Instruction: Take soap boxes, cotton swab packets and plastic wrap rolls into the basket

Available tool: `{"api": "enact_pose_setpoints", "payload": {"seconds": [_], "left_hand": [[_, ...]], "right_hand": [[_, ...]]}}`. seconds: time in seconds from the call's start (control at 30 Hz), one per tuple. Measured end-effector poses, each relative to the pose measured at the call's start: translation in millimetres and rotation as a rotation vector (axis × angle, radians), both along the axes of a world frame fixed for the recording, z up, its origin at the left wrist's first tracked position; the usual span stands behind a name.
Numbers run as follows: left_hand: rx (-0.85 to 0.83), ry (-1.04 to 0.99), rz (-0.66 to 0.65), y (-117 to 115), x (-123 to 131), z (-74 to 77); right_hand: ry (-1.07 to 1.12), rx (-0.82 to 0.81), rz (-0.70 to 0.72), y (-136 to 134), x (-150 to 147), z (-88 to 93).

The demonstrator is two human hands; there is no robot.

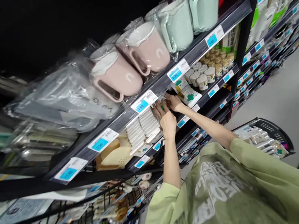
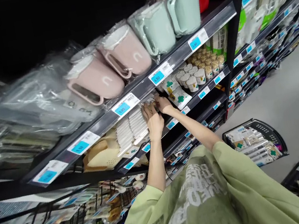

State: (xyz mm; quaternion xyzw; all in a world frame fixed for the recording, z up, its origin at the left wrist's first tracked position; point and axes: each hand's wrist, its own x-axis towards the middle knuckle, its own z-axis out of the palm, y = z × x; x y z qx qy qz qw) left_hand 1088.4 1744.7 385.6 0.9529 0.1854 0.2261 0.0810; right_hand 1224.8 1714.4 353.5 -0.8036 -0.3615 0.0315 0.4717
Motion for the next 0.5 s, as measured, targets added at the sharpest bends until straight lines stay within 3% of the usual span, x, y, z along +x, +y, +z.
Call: {"api": "enact_pose_setpoints", "payload": {"seconds": [0.27, 0.5], "left_hand": [[0.097, 0.181, 0.228, 26, 50, -5.0], [0.079, 0.328, 0.264, 50, 71, -6.2]], "right_hand": [[-0.026, -0.045, -0.105, 7, 9, -10.1], [0.018, 0.027, -0.169, 13, 13, -14.8]]}}
